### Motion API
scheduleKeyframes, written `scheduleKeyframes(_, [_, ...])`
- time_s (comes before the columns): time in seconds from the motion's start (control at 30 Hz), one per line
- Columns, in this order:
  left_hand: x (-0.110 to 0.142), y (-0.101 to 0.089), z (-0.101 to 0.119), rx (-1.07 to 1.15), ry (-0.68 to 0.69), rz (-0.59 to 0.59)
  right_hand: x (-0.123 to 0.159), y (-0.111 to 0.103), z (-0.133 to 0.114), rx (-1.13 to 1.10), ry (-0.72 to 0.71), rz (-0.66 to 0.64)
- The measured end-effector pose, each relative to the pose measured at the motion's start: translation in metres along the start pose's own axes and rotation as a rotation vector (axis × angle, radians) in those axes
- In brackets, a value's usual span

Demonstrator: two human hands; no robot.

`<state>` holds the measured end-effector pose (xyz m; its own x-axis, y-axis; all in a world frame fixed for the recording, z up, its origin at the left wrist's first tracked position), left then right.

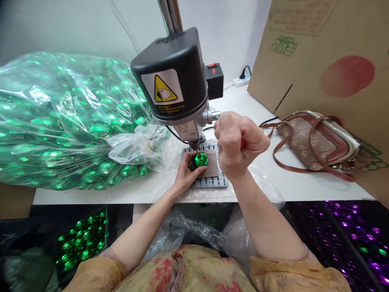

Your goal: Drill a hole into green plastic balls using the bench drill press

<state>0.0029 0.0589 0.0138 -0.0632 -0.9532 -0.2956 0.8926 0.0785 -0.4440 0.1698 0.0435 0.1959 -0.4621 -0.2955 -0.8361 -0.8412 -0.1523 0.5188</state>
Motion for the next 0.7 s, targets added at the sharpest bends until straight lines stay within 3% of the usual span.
scheduleKeyframes(0.4, [0.000, 0.001, -0.005, -0.018, 0.000, 0.017, 0.010, -0.004, -0.002, -0.061, -0.125, -0.131])
scheduleKeyframes(0.7, [0.001, 0.001, -0.002, 0.021, -0.013, 0.012, 0.018, -0.007, -0.002, -0.092, -0.184, -0.144])
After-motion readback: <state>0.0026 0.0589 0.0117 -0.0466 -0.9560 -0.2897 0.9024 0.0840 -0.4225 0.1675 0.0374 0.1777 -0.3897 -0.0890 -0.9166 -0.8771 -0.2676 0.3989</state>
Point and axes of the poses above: each hand's wrist, its own x-axis away from the middle knuckle, its own y-axis out of the palm, z = x × y, the point moved 6 cm from there along -x, towards the middle knuckle, and after that the axes turned 12 degrees about -x, right-handed, at the moved point
